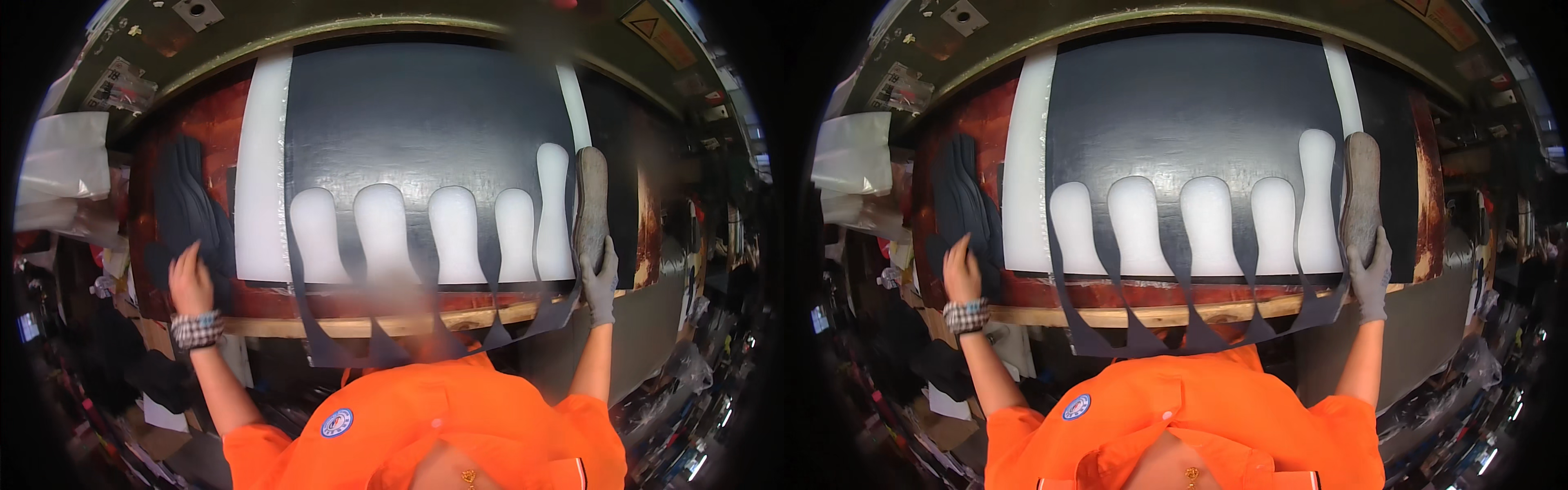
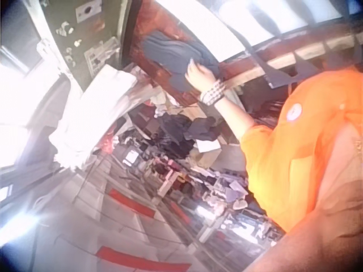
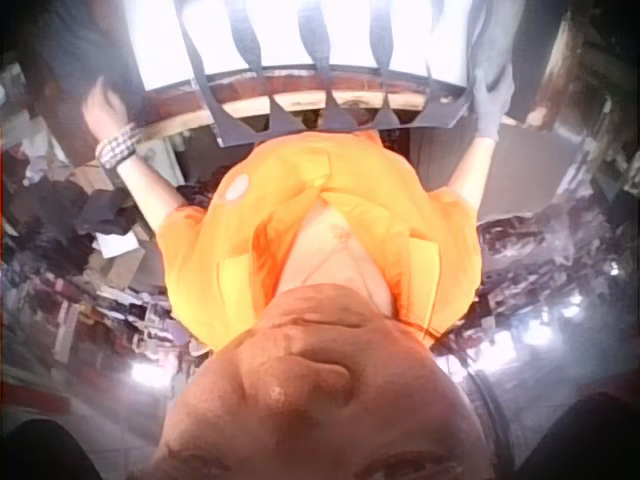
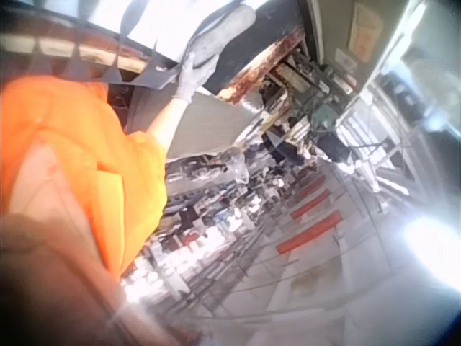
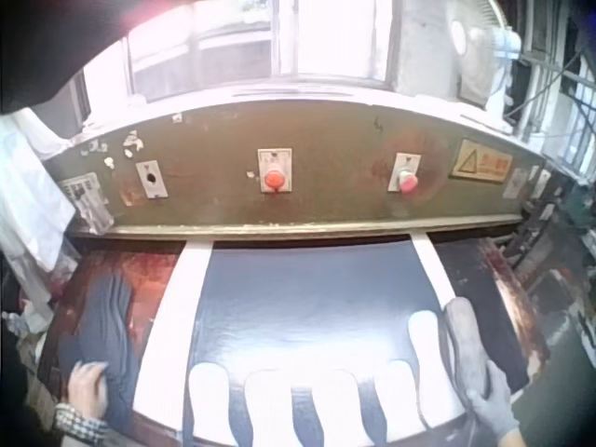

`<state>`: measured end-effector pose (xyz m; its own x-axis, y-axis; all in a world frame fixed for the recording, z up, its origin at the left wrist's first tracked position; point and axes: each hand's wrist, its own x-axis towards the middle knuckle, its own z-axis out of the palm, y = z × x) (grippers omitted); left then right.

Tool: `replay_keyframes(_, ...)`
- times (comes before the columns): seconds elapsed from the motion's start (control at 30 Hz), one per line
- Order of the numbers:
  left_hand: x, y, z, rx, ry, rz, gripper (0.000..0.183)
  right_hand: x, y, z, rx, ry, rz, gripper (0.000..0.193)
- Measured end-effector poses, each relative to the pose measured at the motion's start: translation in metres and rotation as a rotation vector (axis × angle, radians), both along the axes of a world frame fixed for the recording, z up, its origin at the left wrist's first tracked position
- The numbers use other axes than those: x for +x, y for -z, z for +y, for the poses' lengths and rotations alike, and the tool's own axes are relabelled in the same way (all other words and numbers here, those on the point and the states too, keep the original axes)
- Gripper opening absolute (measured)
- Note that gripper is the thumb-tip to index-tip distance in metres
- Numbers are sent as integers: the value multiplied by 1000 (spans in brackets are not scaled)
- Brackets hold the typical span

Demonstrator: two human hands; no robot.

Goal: The person places a large sheet of dark flexible material onto a cutting machine, aligns it, and operates the machine to cut multiple elongated pieces. The person removes the cut pieces and repeats the process with another sheet.

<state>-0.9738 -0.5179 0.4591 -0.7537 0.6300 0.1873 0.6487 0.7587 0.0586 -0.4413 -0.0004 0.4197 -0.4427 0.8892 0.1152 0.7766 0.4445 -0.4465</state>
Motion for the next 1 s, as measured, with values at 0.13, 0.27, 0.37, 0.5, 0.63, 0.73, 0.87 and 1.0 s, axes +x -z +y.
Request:
replay_keyframes(0.13, 3, 31, 163, 230, 338, -67, 49, 24, -5, 11, 91, -291, -150, 90)
replay_keyframes(0.27, -20, 76, 240, 31, 232, -42, 57, 25, -13, 18, 98, -369, -204, 105)
replay_keyframes(0.37, -51, 81, 239, -122, 232, 44, 57, 19, -12, 24, 149, -413, -218, 110)
replay_keyframes(0.5, -49, 74, 219, -141, 293, 26, 57, 12, -15, 29, 45, -411, -83, 111)
replay_keyframes(0.63, 20, 71, 193, -104, 265, -7, 60, 5, -45, 28, -316, -284, 247, 111)
replay_keyframes(0.73, 67, 68, 180, -91, 175, -114, 63, -13, -73, 18, -685, -136, 622, 114)
replay_keyframes(0.87, 86, 63, 175, 94, 222, -72, 63, -78, -86, -21, -542, -262, 636, 120)
replay_keyframes(1.0, 79, 62, 175, 288, 189, -211, 65, -175, -92, -77, -831, -387, 770, 125)
